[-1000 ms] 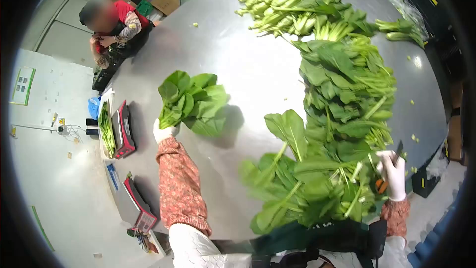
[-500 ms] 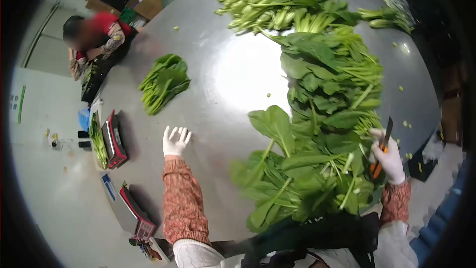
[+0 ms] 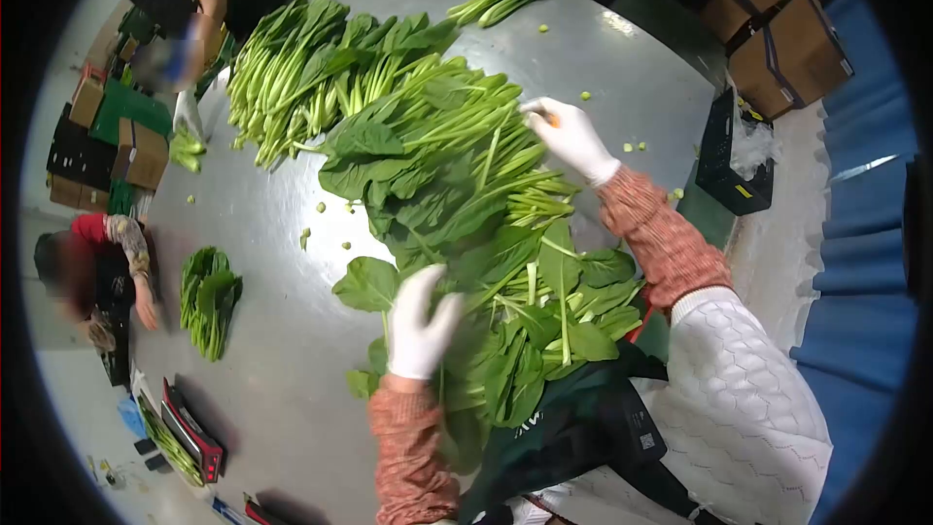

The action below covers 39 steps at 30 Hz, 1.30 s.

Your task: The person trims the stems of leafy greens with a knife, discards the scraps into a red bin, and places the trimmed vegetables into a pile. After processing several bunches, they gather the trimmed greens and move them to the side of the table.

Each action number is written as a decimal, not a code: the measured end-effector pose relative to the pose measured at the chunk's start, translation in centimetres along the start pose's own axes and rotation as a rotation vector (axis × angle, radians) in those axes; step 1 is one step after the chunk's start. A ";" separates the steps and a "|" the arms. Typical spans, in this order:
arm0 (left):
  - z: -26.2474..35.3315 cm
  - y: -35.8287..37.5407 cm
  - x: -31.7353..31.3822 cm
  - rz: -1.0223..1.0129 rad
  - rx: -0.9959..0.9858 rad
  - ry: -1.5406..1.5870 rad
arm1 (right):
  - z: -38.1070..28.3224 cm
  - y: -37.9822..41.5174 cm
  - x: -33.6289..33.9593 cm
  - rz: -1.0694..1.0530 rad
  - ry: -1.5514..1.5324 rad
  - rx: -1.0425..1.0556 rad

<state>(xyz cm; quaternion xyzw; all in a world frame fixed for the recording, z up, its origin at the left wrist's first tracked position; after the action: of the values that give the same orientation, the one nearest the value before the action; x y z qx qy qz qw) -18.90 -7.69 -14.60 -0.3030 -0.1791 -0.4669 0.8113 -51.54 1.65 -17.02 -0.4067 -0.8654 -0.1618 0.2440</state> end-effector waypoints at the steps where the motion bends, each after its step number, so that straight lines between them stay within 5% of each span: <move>1: 1.7 -1.5 -2.6 -0.091 -0.132 0.005 | -0.3 -1.4 -0.2 0.053 0.050 0.059; 2: 2.6 -1.9 -4.9 -0.159 -0.200 -0.229 | -0.4 -2.9 -1.0 0.044 0.095 0.114; 8: 0.2 2.6 -11.4 -0.514 -0.082 -0.152 | -1.2 -3.7 -3.5 -0.083 0.438 0.326; 12: 0.8 3.8 -10.4 -0.425 -0.022 -0.049 | 0.5 -1.7 -2.9 -0.013 0.623 0.234; 15: 1.7 3.0 -9.5 -0.317 -0.045 -0.092 | 1.5 0.3 -2.3 -0.190 0.216 0.270; 19: 6.6 -0.2 -5.2 0.027 -0.207 -0.217 | -2.5 6.8 0.7 -0.499 -0.371 -0.170; 22: 13.1 -2.7 -2.7 0.230 -0.415 -0.512 | -4.1 10.7 0.6 -0.570 -0.361 -0.087; 23: 15.0 -3.4 -2.7 0.240 -0.439 -0.632 | -5.5 12.2 1.3 -0.549 -0.135 0.047; 26: 13.2 -3.5 -4.1 0.112 -0.228 -0.491 | -6.9 15.8 1.5 -0.596 -0.209 0.116; 29: 10.9 -2.3 -4.5 0.187 -0.078 -0.255 | -4.4 16.5 1.1 -0.353 -0.464 0.062; 34: 10.6 -1.5 -4.9 0.181 0.035 -0.014 | -4.0 19.3 -0.1 -0.286 0.026 0.238; 38: 10.5 -1.0 -5.2 0.172 0.103 0.135 | 1.4 17.5 -2.0 -0.286 0.224 0.022; 39: 10.4 -0.8 -5.1 0.164 0.143 0.165 | 1.6 17.8 -1.5 -0.301 -0.050 -0.044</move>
<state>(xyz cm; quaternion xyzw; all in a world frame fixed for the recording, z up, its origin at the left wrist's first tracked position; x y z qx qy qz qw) -22.20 2.19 -9.42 -0.2189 -0.1194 -0.4085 0.8781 -37.26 12.44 -17.69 -0.2816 -0.9186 -0.2052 0.1867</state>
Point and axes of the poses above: each hand's wrist, its own y-axis away from the middle knuckle, its own x-axis out of the back of the hand, z = x × y, the point moved 7 cm from there along -y, towards the middle knuckle, and after that the axes turned 13 degrees about -x, right-handed, at the moved point
